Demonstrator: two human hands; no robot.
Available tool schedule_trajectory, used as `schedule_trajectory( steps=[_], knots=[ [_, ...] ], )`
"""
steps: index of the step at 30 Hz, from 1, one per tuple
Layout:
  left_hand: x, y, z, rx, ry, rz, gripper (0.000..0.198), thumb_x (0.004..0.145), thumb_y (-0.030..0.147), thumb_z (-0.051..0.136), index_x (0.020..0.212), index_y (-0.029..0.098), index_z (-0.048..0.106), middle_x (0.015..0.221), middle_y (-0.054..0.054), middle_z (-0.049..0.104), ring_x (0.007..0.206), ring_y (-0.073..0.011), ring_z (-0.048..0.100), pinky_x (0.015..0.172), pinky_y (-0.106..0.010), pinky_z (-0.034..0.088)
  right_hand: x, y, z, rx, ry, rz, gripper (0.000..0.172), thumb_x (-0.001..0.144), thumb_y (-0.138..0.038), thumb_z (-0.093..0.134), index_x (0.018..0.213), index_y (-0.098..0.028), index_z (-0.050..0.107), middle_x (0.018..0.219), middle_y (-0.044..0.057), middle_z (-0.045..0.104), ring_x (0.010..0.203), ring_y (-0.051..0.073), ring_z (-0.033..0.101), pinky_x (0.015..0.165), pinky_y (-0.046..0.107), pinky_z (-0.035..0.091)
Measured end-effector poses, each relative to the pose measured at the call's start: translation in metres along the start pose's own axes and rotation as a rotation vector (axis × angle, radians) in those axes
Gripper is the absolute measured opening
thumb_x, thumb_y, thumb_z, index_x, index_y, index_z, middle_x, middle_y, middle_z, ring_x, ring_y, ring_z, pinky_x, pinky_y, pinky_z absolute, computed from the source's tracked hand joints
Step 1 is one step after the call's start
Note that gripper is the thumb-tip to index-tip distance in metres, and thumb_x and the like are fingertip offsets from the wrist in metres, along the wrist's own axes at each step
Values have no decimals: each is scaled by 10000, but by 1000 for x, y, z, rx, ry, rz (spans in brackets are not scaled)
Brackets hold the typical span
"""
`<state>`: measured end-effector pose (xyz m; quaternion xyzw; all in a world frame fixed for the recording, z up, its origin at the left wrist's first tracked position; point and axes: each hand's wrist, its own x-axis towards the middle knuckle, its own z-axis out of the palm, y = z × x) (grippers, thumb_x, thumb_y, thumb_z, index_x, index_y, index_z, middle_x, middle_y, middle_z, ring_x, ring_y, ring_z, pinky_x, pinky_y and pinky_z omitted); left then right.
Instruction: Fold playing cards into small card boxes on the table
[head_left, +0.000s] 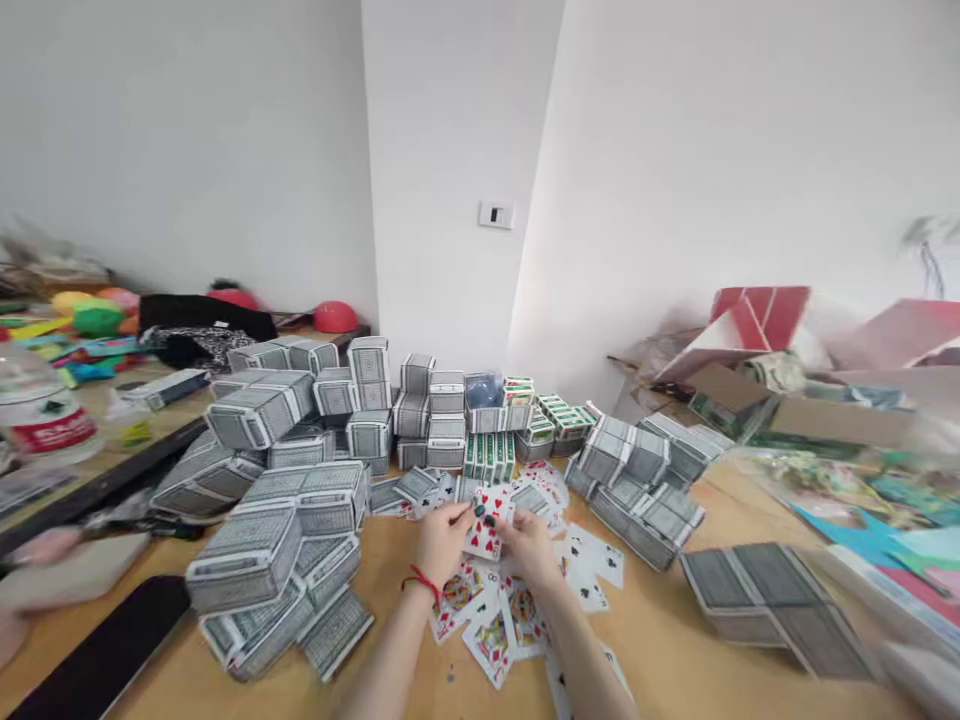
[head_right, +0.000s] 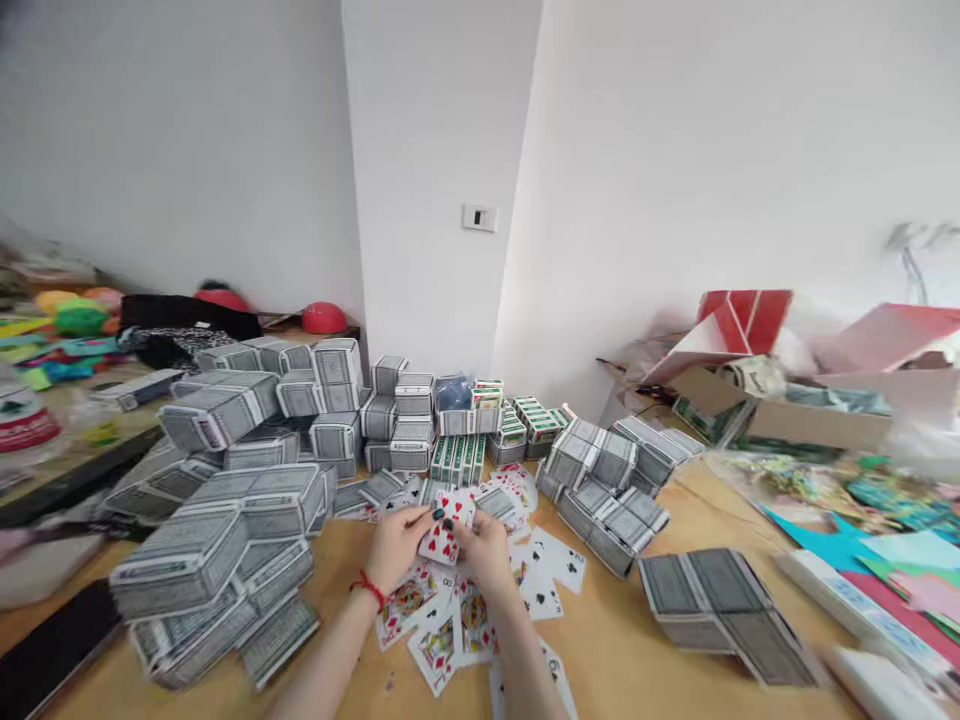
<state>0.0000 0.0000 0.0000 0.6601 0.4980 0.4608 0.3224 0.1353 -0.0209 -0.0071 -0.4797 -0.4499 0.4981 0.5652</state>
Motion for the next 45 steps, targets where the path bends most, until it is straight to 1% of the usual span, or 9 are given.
schedule_trajectory(
  steps=[7, 10, 17, 26, 33, 36, 38, 43, 45],
  knots=[
    [-2, 4, 4, 68, 118, 30, 242, 749, 244, 485, 738, 156, 710, 634, -67, 647, 604, -174, 579, 587, -270, 419, -3, -7, 3, 55, 27, 33, 380, 546, -472, 702, 538, -188, 450, 412, -59, 469, 360, 89, 393, 397, 226, 342],
    [-3, 6, 5, 69, 133, 42, 236, 748, 237, 483, 719, 158, 704, 613, -56, 615, 566, -165, 558, 556, -263, 401, -4, -6, 4, 76, 30, 66, 363, 539, -470, 708, 565, -185, 486, 433, -47, 504, 366, 104, 430, 400, 235, 362],
    [-3, 8, 3, 4, 140, 12, 208, 719, 237, 494, 674, 163, 683, 605, -40, 597, 580, -165, 535, 572, -260, 377, -3, -4, 5, 44, 38, 82, 377, 534, -494, 706, 595, -169, 523, 470, -20, 552, 388, 122, 473, 402, 249, 400],
    [-1, 7, -3, -113, 88, -42, 214, 663, 237, 526, 470, 167, 588, 506, 6, 536, 528, -133, 473, 527, -235, 332, 0, 6, 5, 37, 4, 98, 377, 530, -475, 720, 642, -159, 547, 481, -10, 573, 394, 138, 500, 399, 261, 426],
    [2, 3, 1, -455, 99, -239, 157, 602, 298, 620, 626, 160, 689, 609, -7, 644, 598, -162, 552, 557, -251, 406, -4, -4, 9, 144, 18, 5, 345, 590, -424, 705, 773, -146, 616, 713, 49, 672, 621, 197, 613, 564, 299, 502],
    [2, 7, 2, -642, 191, -327, 219, 555, 299, 673, 715, 155, 711, 734, -40, 692, 659, -173, 588, 596, -263, 445, -10, -11, 15, 243, -84, 49, 377, 615, -424, 689, 870, -153, 626, 833, 64, 673, 660, 200, 624, 571, 325, 528],
    [2, 11, 3, -706, 223, -377, 253, 532, 287, 696, 742, 147, 712, 736, -48, 694, 643, -169, 596, 583, -261, 458, -13, -13, 19, 271, -119, 60, 381, 625, -414, 686, 894, -150, 626, 833, 68, 671, 644, 195, 627, 561, 331, 536],
    [0, 17, 6, -792, 67, -487, 257, 531, 294, 710, 724, 127, 684, 563, -15, 640, 475, -139, 562, 453, -252, 458, -16, -13, 25, 322, -136, 110, 399, 644, -429, 663, 928, -155, 601, 787, 81, 674, 664, 225, 645, 525, 333, 531],
    [0, 16, 6, -810, 53, -489, 269, 532, 282, 715, 744, 124, 670, 488, 15, 591, 400, -103, 511, 395, -217, 420, -16, -13, 26, 345, -144, 135, 407, 634, -440, 667, 907, -149, 591, 755, 81, 672, 654, 222, 647, 517, 321, 529]
  ],
)
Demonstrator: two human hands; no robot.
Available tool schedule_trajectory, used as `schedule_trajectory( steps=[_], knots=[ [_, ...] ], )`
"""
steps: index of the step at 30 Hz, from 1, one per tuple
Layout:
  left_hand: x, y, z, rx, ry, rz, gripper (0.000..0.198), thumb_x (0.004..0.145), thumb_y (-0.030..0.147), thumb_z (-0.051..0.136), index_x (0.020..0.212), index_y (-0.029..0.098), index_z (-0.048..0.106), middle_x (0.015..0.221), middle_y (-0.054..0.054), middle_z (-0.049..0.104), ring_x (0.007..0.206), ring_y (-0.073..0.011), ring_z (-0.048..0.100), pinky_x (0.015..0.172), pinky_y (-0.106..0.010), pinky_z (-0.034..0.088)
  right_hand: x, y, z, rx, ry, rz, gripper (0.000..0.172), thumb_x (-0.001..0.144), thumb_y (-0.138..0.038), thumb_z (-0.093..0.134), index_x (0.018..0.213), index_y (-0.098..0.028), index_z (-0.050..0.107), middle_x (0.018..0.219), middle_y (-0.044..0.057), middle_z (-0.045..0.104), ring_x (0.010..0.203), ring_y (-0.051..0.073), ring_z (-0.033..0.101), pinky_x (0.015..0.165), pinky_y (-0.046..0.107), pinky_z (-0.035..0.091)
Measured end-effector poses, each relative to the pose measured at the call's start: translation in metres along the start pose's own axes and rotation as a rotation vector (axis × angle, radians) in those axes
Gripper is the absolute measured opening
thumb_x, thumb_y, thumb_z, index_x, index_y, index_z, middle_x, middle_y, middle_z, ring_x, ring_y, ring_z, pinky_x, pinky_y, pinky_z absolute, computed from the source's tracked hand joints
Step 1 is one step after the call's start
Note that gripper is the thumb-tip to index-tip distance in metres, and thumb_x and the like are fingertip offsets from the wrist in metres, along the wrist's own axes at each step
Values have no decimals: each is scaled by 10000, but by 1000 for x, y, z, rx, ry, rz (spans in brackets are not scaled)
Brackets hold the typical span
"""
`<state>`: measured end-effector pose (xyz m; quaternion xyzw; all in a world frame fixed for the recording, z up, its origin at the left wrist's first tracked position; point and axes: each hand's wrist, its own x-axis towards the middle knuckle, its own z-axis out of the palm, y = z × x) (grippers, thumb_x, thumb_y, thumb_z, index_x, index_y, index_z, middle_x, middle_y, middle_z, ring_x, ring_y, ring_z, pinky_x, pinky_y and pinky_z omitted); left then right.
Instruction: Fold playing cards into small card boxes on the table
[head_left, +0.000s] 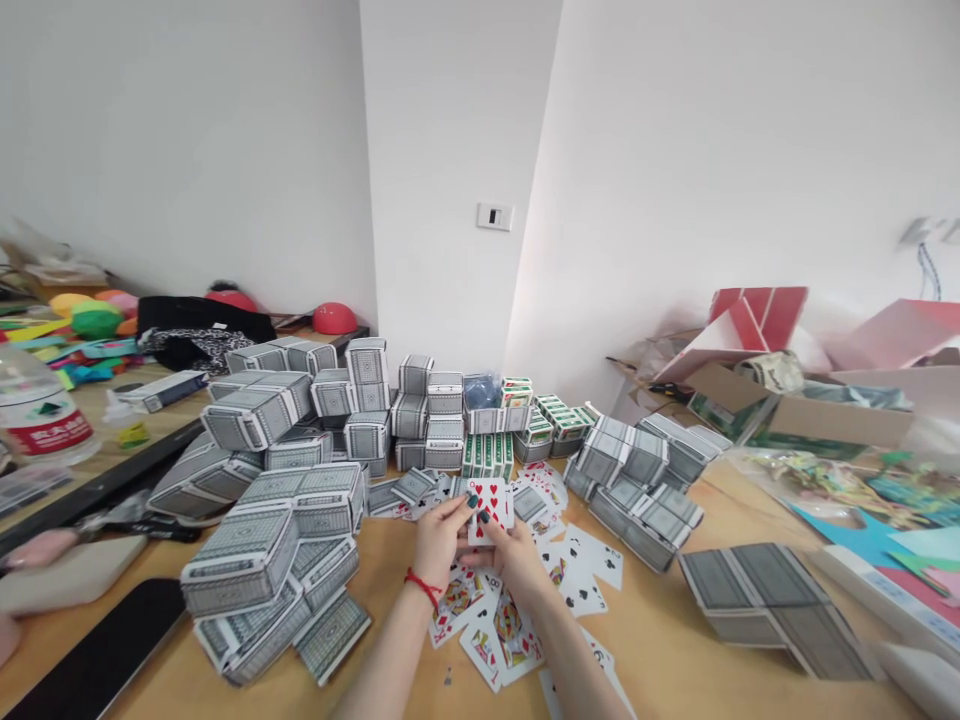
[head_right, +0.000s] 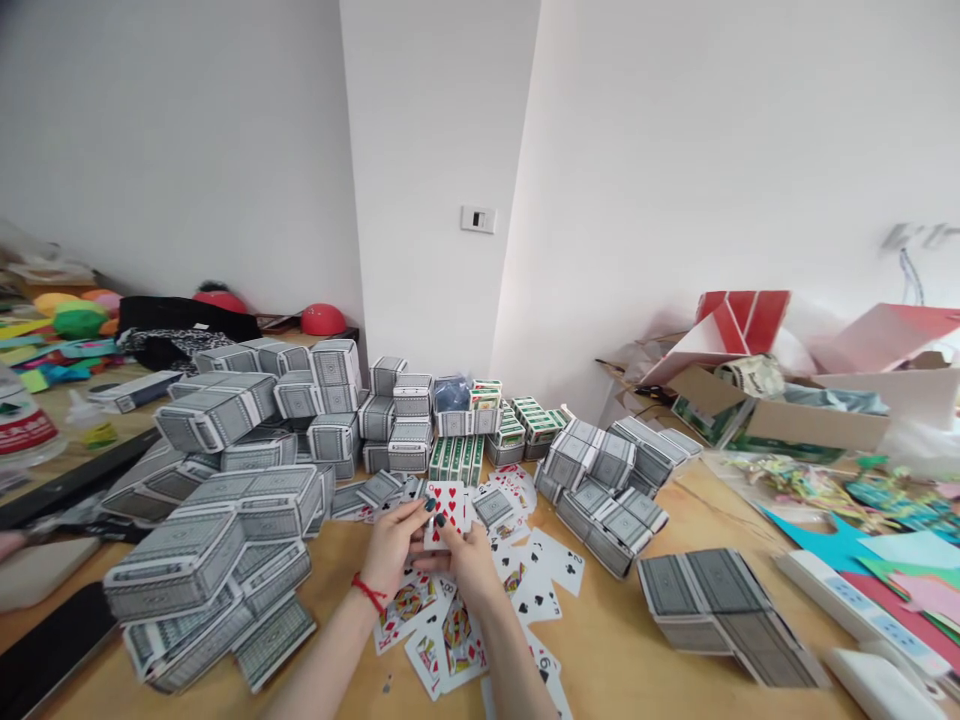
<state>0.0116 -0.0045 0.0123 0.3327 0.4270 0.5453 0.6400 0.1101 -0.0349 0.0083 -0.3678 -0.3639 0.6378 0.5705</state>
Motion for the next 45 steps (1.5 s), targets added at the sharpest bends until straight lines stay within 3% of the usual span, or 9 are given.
schedule_trajectory(
  steps=[5, 8, 15, 25, 29, 34, 45],
  knots=[
    [-1, 1, -4, 22, -143, -33, 205, 582, 326, 676, 605, 153, 567, 347, 94, 392, 262, -56, 349, 279, -178, 283, 2, 0, -1, -30, -8, 13, 365, 617, -450, 667, 759, -127, 578, 649, 74, 649, 570, 181, 627, 467, 259, 494],
    [-2, 4, -5, 34, -253, -58, 258, 591, 341, 663, 530, 163, 487, 356, 90, 378, 264, -69, 372, 282, -200, 321, 1, 0, -1, -85, -11, 19, 341, 620, -450, 653, 715, -132, 573, 624, 65, 638, 537, 162, 605, 445, 237, 461],
    [-3, 7, -6, 61, -287, -65, 251, 583, 309, 666, 501, 159, 482, 330, 99, 326, 252, -65, 367, 296, -208, 347, 0, 0, -4, -113, -74, 36, 305, 650, -440, 622, 655, -137, 587, 573, 43, 618, 426, 106, 518, 408, 209, 393],
    [-3, 6, -6, 78, -208, -26, 198, 568, 244, 653, 491, 150, 496, 363, 78, 385, 287, -56, 358, 297, -206, 366, -1, -1, -2, -204, -10, 13, 302, 607, -428, 669, 661, -137, 606, 480, -2, 567, 382, 97, 466, 386, 205, 349],
    [-1, 8, -11, 43, -317, -58, 207, 603, 258, 637, 496, 151, 495, 372, 57, 416, 304, -83, 400, 329, -242, 404, -2, -4, 1, -273, -2, 1, 300, 622, -429, 650, 581, -134, 613, 442, -3, 544, 353, 86, 420, 366, 206, 313],
    [-2, 17, -18, -32, -483, -107, 190, 658, 316, 630, 669, 132, 583, 538, -8, 568, 378, -93, 469, 402, -262, 442, -4, -8, 4, -270, -15, 28, 286, 605, -428, 651, 565, -146, 621, 477, 9, 569, 373, 92, 432, 377, 209, 321],
    [0, 12, -17, 6, -400, -64, 222, 626, 331, 644, 573, 136, 551, 478, 1, 569, 326, -139, 513, 352, -255, 391, -7, -8, 3, -358, -11, 12, 297, 670, -375, 599, 492, -137, 600, 367, -29, 466, 322, 66, 327, 361, 206, 243]
  ],
)
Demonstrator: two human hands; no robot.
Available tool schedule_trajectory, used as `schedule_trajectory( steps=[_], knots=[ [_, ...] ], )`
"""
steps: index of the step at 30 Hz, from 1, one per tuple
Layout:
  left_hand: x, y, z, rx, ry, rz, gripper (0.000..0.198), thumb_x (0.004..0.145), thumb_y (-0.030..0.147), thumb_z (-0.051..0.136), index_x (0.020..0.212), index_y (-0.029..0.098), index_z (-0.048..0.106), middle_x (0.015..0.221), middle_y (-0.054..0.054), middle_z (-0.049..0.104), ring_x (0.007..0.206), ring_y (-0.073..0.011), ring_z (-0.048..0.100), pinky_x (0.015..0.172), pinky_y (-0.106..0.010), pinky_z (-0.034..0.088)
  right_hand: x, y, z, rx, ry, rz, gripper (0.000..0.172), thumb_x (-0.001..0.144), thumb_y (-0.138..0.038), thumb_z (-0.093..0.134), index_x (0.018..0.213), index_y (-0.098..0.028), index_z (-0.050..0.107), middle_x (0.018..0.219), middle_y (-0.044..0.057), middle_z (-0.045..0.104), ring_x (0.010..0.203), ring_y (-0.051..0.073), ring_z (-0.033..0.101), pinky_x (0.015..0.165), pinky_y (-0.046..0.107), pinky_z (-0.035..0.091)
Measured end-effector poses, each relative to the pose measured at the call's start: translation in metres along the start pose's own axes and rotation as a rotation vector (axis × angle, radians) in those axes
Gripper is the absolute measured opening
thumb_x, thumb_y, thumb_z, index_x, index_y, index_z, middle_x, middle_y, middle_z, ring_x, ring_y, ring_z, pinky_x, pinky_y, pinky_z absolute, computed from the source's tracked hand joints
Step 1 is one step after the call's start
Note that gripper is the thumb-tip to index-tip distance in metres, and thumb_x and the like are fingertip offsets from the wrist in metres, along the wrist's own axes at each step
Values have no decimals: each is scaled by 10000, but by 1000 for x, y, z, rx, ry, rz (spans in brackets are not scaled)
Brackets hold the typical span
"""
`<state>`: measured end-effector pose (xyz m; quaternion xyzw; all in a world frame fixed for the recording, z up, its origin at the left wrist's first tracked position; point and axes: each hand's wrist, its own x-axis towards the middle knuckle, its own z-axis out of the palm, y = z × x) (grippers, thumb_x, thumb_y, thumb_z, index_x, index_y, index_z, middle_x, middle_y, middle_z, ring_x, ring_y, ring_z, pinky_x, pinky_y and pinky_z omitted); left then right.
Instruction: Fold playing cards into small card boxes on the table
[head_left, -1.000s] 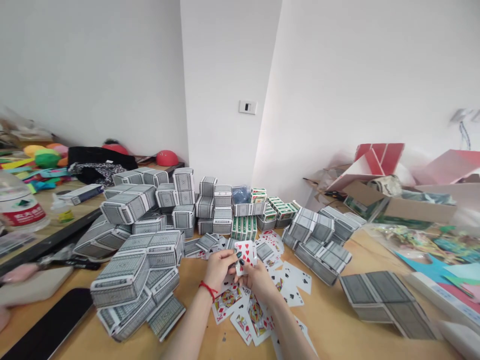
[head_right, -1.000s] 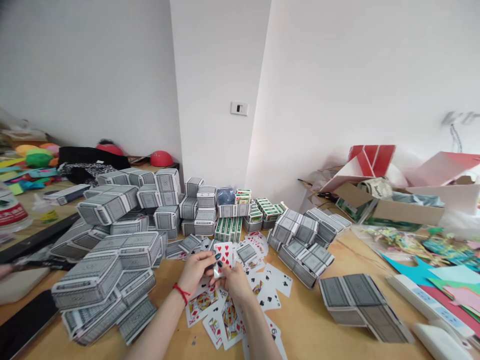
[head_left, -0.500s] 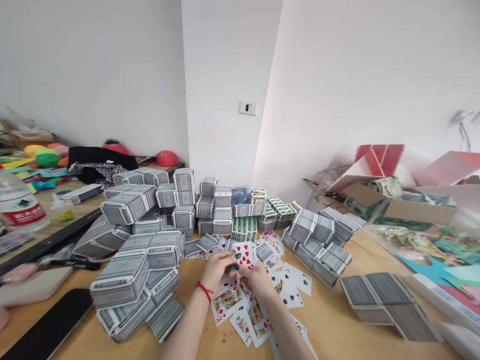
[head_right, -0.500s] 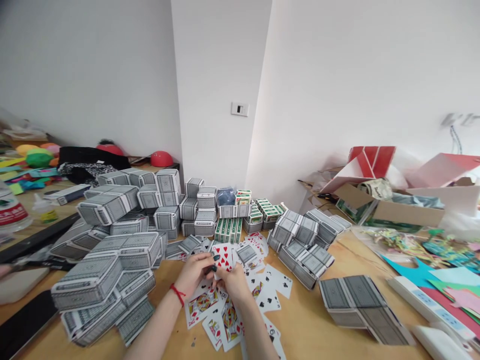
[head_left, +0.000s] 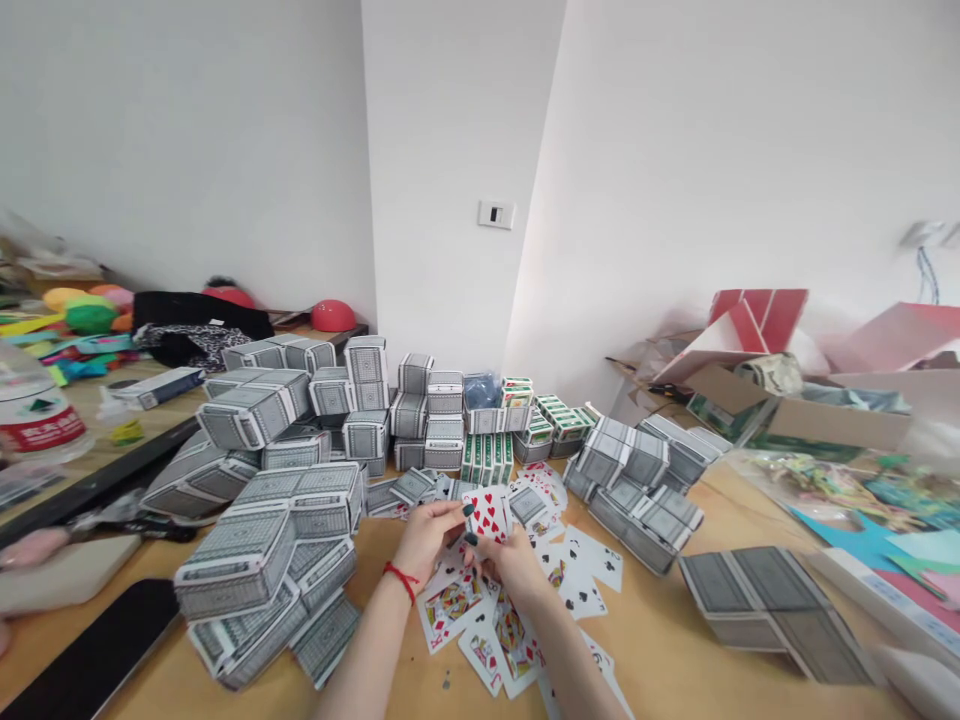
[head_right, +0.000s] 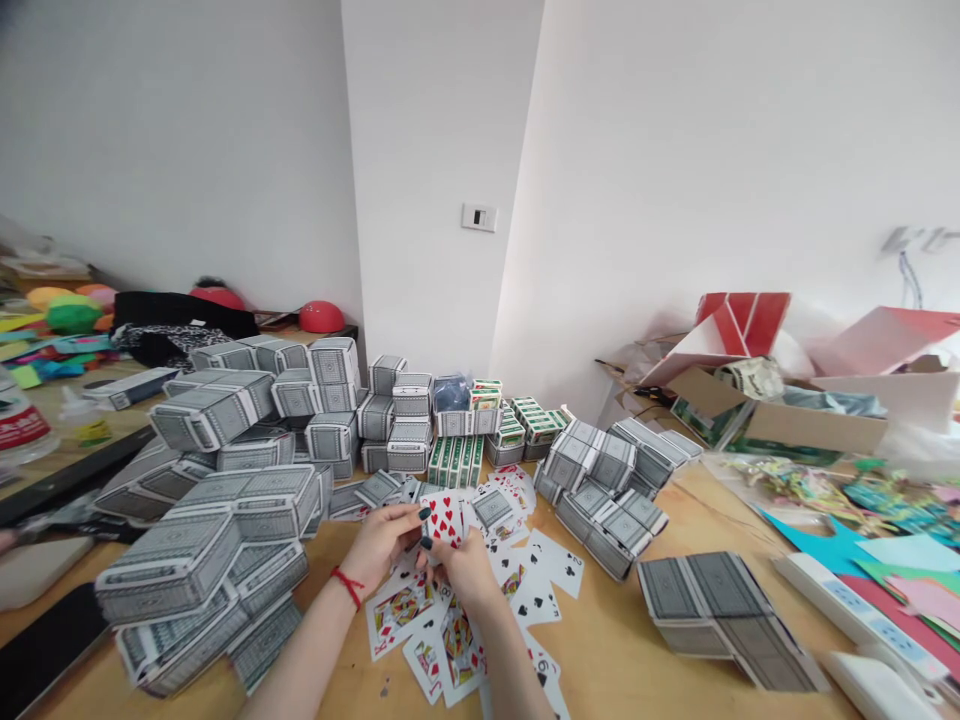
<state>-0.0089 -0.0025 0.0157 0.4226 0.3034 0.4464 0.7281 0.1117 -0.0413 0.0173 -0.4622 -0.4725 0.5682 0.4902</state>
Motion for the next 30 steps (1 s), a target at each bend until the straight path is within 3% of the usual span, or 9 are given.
schedule_trajectory(
  steps=[14, 20, 23, 30],
  knots=[
    [7, -8, -4, 82, 156, 20, 197, 581, 281, 622, 490, 147, 510, 388, 38, 485, 297, -112, 469, 329, -216, 314, 1, 1, 0, -44, -21, -36, 294, 703, -323, 570, 476, -139, 601, 357, -30, 466, 305, 59, 319, 356, 200, 224],
    [4, -4, 1, -14, 180, 24, 191, 575, 269, 619, 488, 158, 490, 384, 45, 465, 273, -128, 448, 305, -247, 334, 0, -2, 2, -47, -22, -36, 320, 699, -367, 568, 490, -129, 616, 347, -34, 453, 297, 53, 315, 345, 193, 203],
    [3, -2, 3, -64, 172, 26, 210, 592, 302, 619, 507, 160, 489, 410, 35, 487, 291, -125, 449, 290, -243, 330, 0, -4, 5, -76, -2, -52, 314, 689, -393, 575, 517, -136, 627, 369, -27, 489, 305, 60, 346, 338, 192, 235],
    [6, -5, 1, -27, 321, 101, 185, 550, 260, 657, 527, 143, 515, 407, 56, 459, 330, -76, 424, 312, -184, 294, 2, -1, 8, -23, 92, -23, 326, 618, -436, 658, 500, -144, 576, 365, -9, 523, 287, 91, 411, 309, 203, 271]
  ],
)
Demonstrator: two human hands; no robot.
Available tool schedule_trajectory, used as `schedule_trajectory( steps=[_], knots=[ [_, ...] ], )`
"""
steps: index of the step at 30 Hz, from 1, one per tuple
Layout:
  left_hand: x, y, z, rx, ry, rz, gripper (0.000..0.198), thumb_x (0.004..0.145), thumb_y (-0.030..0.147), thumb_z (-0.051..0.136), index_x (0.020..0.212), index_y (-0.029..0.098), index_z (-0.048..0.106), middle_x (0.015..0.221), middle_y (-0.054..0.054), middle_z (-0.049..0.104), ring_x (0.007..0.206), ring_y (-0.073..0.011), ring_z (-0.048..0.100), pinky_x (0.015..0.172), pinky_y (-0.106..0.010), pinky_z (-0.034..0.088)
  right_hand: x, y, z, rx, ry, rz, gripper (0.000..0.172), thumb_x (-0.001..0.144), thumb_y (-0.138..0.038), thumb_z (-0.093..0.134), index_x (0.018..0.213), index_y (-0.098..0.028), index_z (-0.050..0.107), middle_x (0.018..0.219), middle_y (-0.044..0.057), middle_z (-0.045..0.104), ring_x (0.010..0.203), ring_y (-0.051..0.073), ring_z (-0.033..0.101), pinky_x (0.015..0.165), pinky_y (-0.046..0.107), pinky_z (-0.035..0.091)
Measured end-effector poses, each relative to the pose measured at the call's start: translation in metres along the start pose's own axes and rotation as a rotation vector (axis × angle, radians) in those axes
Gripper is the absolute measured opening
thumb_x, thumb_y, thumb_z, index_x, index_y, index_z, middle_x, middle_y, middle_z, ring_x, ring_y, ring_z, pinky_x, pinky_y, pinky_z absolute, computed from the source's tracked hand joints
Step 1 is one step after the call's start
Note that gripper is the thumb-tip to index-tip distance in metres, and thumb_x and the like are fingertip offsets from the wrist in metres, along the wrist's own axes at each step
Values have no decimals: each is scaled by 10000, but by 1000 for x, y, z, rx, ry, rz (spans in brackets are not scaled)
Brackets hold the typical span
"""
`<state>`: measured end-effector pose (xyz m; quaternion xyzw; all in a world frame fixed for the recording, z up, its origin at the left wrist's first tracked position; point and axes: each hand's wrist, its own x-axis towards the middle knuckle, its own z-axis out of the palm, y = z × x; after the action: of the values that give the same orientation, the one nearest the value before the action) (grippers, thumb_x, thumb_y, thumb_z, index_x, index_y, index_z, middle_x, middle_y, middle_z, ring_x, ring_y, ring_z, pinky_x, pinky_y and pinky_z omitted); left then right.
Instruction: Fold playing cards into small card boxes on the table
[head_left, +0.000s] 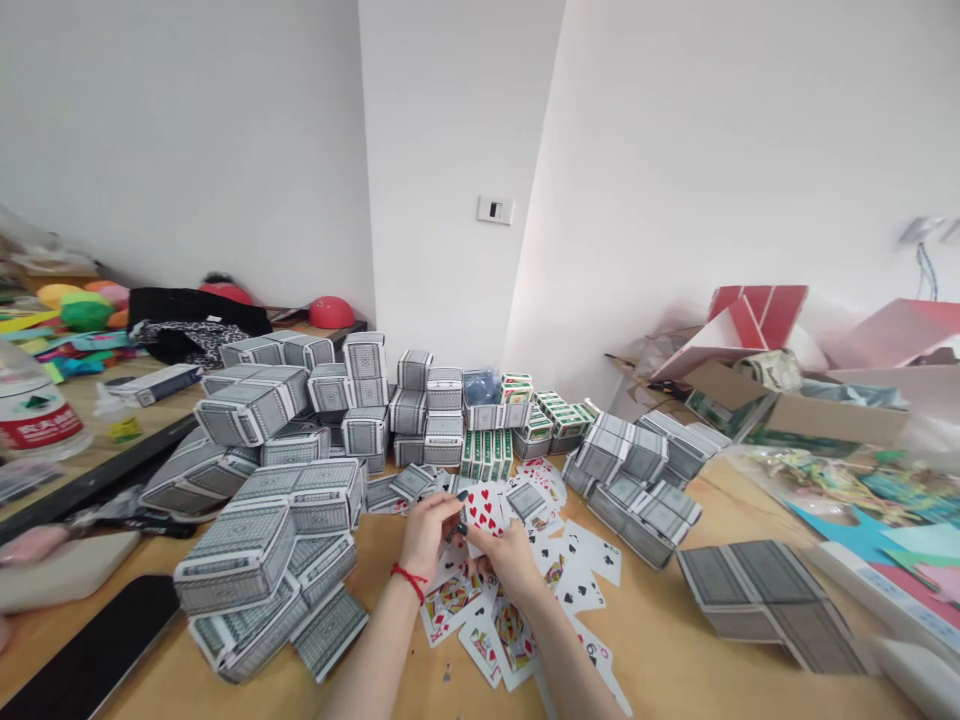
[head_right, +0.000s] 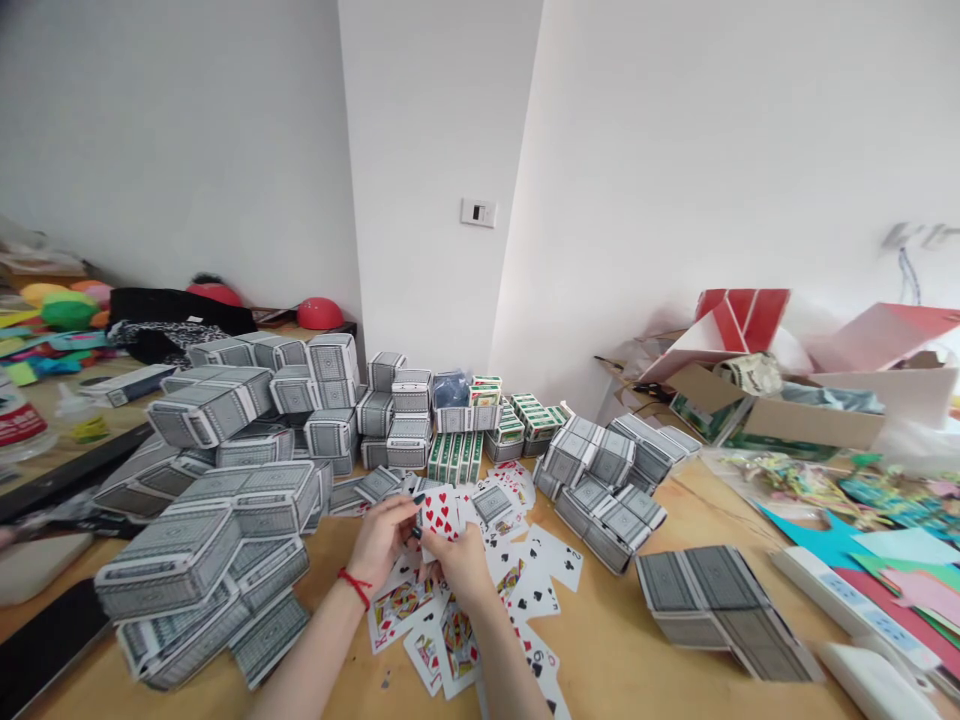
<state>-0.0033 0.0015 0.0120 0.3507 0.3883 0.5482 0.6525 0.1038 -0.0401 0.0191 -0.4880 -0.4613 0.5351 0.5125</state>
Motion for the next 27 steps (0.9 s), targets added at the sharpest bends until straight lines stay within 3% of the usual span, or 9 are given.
schedule_trajectory(
  steps=[4, 13, 17, 21, 27],
  knots=[
    [-3, 0, 3, 40, 10, 1, 216, 569, 295, 645, 512, 152, 493, 389, 72, 416, 285, -67, 382, 284, -182, 256, -1, -1, 0, 23, 24, -20, 341, 601, -416, 686, 454, -137, 555, 341, -13, 503, 273, 68, 344, 304, 208, 238],
    [-7, -2, 8, 61, -96, -43, 228, 614, 364, 637, 600, 178, 505, 351, 93, 388, 251, -96, 381, 266, -227, 340, 3, 3, -1, 71, 15, -57, 276, 669, -380, 624, 542, -138, 588, 364, -16, 517, 281, 70, 351, 315, 207, 228],
    [-2, -4, 3, 96, -167, -36, 235, 601, 342, 664, 710, 153, 576, 404, 78, 455, 288, -99, 447, 313, -215, 351, 7, 9, -5, 158, 0, -45, 276, 658, -414, 635, 656, -142, 587, 484, 10, 582, 354, 103, 456, 347, 215, 332],
    [3, -6, 0, 109, -102, 12, 203, 574, 292, 689, 669, 125, 623, 477, 35, 547, 394, -84, 497, 381, -190, 373, 11, 14, -12, 246, 79, -24, 335, 693, -454, 586, 892, -188, 550, 694, 37, 633, 462, 149, 541, 368, 238, 390],
    [6, -6, 0, 23, -3, -5, 175, 515, 199, 724, 664, 122, 674, 637, -25, 656, 599, -126, 593, 606, -241, 484, 20, 24, -27, 63, 190, -180, 263, 713, -449, 558, 751, -190, 543, 669, 17, 612, 577, 165, 548, 503, 261, 440]
  ],
)
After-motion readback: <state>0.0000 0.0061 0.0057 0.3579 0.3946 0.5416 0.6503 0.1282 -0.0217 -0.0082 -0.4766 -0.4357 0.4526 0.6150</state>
